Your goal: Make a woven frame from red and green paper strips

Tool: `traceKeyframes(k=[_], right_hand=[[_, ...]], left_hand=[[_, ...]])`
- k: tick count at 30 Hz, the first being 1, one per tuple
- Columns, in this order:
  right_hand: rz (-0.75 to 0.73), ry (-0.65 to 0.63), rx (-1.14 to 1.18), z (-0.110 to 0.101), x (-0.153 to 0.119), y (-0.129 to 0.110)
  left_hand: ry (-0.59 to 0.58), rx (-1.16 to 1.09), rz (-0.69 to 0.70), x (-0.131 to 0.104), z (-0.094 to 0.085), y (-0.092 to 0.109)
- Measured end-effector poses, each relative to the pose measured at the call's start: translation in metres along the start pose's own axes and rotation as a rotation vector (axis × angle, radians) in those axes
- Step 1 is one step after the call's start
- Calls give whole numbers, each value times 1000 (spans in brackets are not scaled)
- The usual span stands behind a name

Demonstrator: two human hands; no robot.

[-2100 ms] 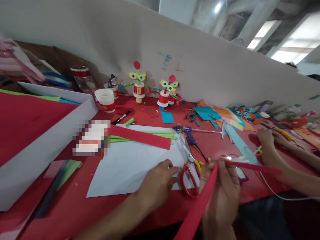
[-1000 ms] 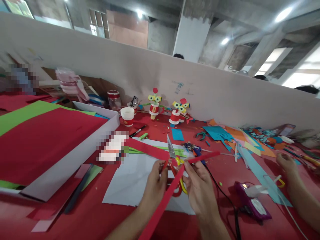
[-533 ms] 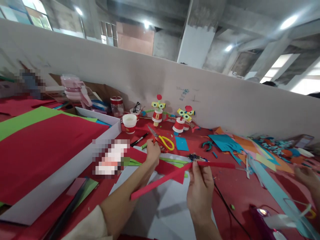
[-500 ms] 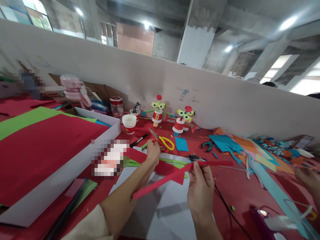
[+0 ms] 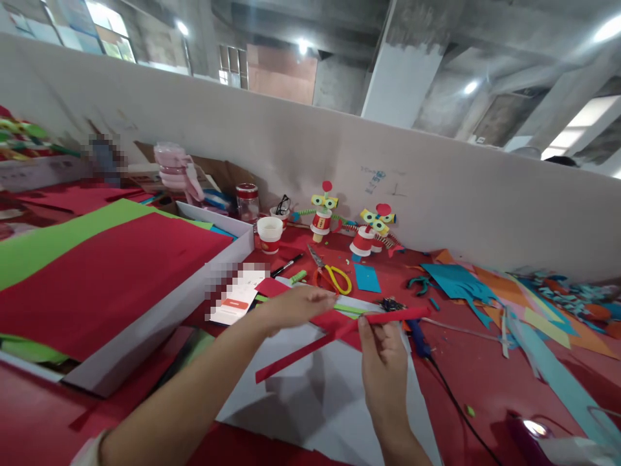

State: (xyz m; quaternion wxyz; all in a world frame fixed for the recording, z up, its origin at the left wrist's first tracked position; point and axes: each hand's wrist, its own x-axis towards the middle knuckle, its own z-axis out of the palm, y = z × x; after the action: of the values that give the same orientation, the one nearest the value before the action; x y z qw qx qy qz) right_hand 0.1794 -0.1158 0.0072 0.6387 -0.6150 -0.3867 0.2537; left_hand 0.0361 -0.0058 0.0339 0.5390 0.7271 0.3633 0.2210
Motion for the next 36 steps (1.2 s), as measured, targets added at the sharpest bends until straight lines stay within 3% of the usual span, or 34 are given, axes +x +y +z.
traceKeyframes(k=[2, 5, 8, 11, 15, 19, 23, 28, 30, 34, 36], right_hand=[[21, -65, -44, 6, -9, 1], [51, -112, -43, 12, -16, 3], [61, -114, -9, 13, -15, 8], [84, -122, -5, 10, -9, 11], [235, -140, 82, 2, 3, 7], [317, -100, 131, -14, 15, 3], [356, -16, 110, -45, 14, 10], [423, -68, -204, -67, 4, 22], [382, -117, -282, -66, 2, 24], [321, -188, -340, -62, 1, 26], [294, -182, -352, -63, 1, 29]], left_hand=[[-67, 65, 12, -22, 11, 7], [-2, 93, -25, -39, 29, 8], [60, -69, -20, -40, 38, 1], [63, -108, 8, -37, 36, -6], [90, 145, 16, -39, 23, -9], [29, 313, 3, -41, 18, -13], [-26, 453, -5, -39, 27, -22], [-123, 582, -30, -40, 42, -26], [-62, 591, -26, -39, 43, -25], [234, 754, 30, -32, 44, -31], [293, 850, 16, -27, 47, -38]])
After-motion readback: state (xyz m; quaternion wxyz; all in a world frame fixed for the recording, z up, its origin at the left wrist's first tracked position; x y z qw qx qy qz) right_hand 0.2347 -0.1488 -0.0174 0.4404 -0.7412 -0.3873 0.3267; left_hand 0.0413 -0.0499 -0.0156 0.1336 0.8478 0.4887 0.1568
